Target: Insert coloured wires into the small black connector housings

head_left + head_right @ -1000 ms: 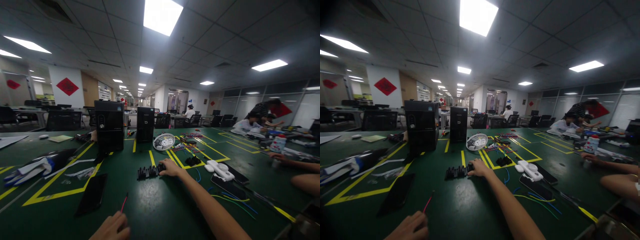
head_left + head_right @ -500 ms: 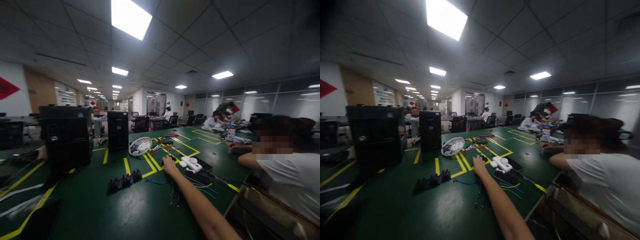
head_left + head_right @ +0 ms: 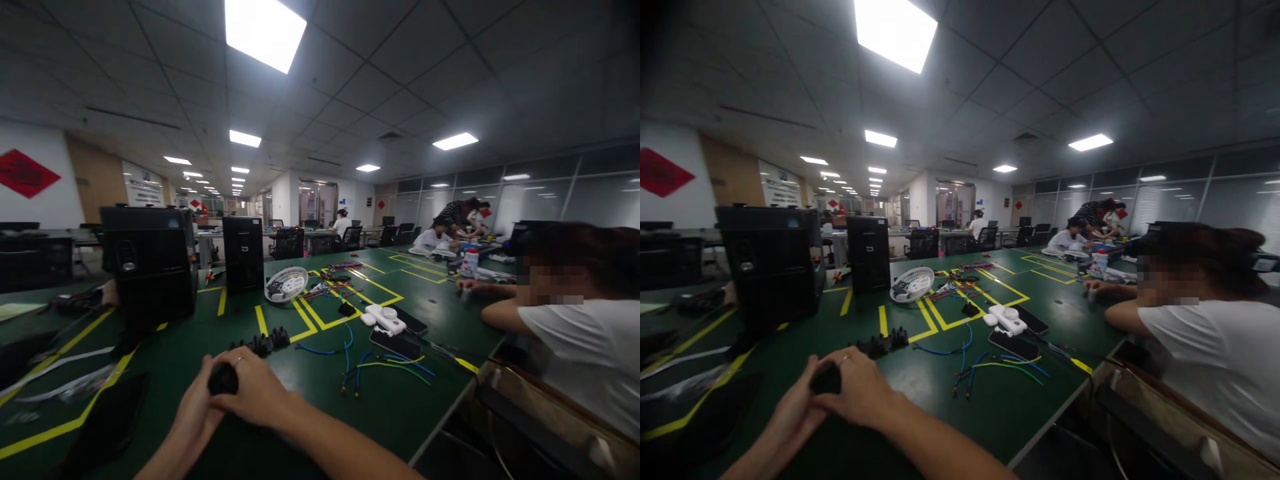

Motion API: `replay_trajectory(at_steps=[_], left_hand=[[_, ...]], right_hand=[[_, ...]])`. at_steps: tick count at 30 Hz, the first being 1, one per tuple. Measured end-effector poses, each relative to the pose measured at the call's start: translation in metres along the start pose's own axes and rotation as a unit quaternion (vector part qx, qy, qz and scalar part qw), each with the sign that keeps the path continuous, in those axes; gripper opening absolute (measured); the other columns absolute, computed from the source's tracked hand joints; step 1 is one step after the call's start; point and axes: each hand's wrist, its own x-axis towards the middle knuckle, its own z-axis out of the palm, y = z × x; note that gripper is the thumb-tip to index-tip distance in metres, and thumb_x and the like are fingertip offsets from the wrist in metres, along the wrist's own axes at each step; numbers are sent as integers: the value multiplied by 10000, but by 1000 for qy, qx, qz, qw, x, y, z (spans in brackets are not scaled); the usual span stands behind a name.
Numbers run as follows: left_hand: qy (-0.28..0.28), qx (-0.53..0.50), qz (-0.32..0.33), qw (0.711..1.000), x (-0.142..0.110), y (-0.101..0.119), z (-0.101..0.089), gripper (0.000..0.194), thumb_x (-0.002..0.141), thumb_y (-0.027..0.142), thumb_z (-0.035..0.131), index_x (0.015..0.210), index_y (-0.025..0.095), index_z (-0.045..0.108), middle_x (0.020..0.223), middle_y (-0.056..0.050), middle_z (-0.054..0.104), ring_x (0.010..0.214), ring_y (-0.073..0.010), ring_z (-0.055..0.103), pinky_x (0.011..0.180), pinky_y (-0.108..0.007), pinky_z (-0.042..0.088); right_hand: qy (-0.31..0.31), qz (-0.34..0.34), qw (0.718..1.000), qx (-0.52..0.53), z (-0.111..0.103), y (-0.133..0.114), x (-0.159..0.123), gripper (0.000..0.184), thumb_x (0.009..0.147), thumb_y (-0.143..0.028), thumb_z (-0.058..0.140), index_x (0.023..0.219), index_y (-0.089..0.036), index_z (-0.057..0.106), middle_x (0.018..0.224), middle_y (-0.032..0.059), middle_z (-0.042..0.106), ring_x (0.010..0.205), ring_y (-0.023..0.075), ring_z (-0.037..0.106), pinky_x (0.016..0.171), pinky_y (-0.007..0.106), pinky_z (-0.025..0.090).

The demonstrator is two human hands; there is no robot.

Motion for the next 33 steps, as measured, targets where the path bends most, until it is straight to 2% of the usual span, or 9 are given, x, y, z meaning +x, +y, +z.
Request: replay_trajectory(at_steps=[2, 5, 6, 8, 11, 17, 22, 26, 33], left_hand=[[2, 0, 21, 1000, 9, -15, 15, 185, 903, 246, 486, 1056, 188, 572, 904, -59, 690, 683, -167, 682, 606, -310, 567], [-31, 23, 54, 998, 17, -32, 12, 241, 916, 301, 471, 1145, 227, 492, 961, -89, 698, 715, -210, 701, 598, -403, 581], [-37, 28, 56, 997, 17, -35, 7, 263, 914, 320, 476, 1162, 234, 466, 978, -103, 700, 726, -221, 705, 597, -417, 582], [-40, 25, 50, 998, 17, -36, -1, 281, 906, 336, 494, 1160, 224, 452, 1001, -129, 701, 751, -234, 711, 612, -417, 584], [-47, -7, 39, 998, 16, -34, -6, 269, 911, 341, 483, 1121, 173, 490, 1004, -171, 701, 805, -242, 711, 677, -399, 584], [-51, -99, 19, 994, 17, -36, 0, 324, 920, 401, 437, 1082, 135, 528, 954, -176, 705, 807, -231, 710, 768, -401, 568], [-35, -144, 24, 989, 19, -37, -1, 321, 920, 415, 430, 1097, 157, 501, 938, -160, 695, 819, -233, 702, 767, -414, 558], [-29, -158, 40, 986, 18, -37, -1, 279, 929, 400, 416, 1053, 163, 494, 931, -147, 690, 839, -224, 696, 800, -416, 548], [-50, -152, 60, 985, 22, -41, -4, 232, 913, 398, 461, 1029, 200, 429, 917, -129, 687, 852, -234, 701, 816, -442, 541]], right_hand=[[0, 11, 1000, 5, -9, 9, -8, 518, 786, -333, 705, 1242, -213, 490, 1191, 57, 551, 1082, 177, 550, 936, 296, 447], [48, 73, 992, -87, -46, 43, -19, 286, 867, -243, 593, 1145, -179, 562, 1154, 79, 564, 1090, 195, 536, 958, 331, 419], [58, 120, 979, -153, -58, 56, -23, 232, 878, -217, 562, 1102, -165, 590, 1147, 99, 566, 1116, 218, 517, 980, 360, 395], [11, 239, 929, -281, -77, 78, -29, 214, 856, -210, 574, 1055, -147, 623, 1153, 148, 565, 1139, 285, 496, 942, 409, 403], [-59, 303, 886, -345, -85, 95, -35, 160, 850, -207, 570, 977, -153, 650, 1127, 168, 590, 1114, 327, 515, 853, 413, 426], [-69, 236, 923, -295, -63, 72, -27, 194, 925, -163, 415, 997, -164, 595, 952, 116, 668, 900, 226, 631, 764, 308, 421], [-58, 79, 991, -89, -32, 26, -25, 189, 942, -209, 407, 1019, -199, 579, 788, 24, 666, 752, 163, 639, 691, 240, 408], [-63, 41, 996, -41, -15, 10, -31, 184, 926, -197, 430, 1009, -199, 593, 737, 5, 648, 677, 149, 611, 653, 230, 395], [-64, 47, 997, -20, -15, 13, -34, 172, 912, -181, 439, 962, -198, 603, 742, 4, 644, 634, 143, 592, 625, 227, 385]])
